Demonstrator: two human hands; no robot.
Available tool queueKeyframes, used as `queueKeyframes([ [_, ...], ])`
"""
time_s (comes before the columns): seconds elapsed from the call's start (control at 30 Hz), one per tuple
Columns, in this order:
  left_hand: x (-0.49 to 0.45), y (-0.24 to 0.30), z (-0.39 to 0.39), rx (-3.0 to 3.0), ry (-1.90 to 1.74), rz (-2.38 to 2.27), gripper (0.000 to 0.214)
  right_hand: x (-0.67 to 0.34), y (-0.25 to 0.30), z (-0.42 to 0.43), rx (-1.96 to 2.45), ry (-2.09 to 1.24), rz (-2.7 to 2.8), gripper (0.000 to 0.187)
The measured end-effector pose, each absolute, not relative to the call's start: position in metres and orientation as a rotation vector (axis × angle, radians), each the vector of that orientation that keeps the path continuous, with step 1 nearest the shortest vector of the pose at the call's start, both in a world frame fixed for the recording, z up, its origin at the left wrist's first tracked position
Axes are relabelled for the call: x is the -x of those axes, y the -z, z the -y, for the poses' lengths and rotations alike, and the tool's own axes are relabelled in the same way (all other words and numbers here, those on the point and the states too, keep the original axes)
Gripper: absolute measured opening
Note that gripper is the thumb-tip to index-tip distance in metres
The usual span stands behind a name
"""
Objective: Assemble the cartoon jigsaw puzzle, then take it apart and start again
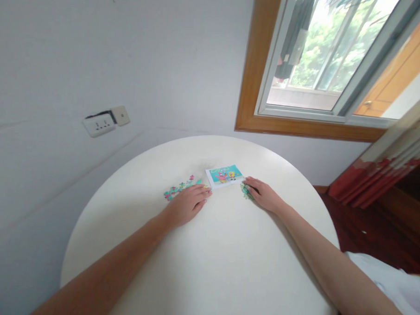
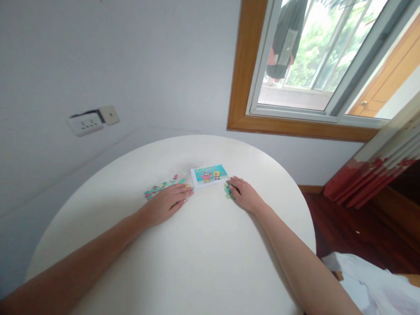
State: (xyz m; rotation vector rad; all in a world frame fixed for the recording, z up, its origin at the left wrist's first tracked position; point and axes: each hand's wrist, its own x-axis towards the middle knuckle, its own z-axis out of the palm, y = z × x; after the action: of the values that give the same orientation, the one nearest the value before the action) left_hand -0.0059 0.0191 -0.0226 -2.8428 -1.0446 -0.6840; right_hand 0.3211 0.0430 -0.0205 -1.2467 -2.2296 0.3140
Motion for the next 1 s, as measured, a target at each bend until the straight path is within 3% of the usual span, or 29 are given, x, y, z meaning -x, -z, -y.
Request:
queueKeyframes([
  [0.57,0.007,0.03,-0.019,2.618,0.747,1.248,0.035,-0.277,0.014,-0.001,0.965,-0.392,2.358,0.037],
  [1.0,0.005,0.019,-0.011,2.556,0.73,1.34,0.033,-0.238,-0.001,0.043,0.626,-0.685,2.481,0.038],
])
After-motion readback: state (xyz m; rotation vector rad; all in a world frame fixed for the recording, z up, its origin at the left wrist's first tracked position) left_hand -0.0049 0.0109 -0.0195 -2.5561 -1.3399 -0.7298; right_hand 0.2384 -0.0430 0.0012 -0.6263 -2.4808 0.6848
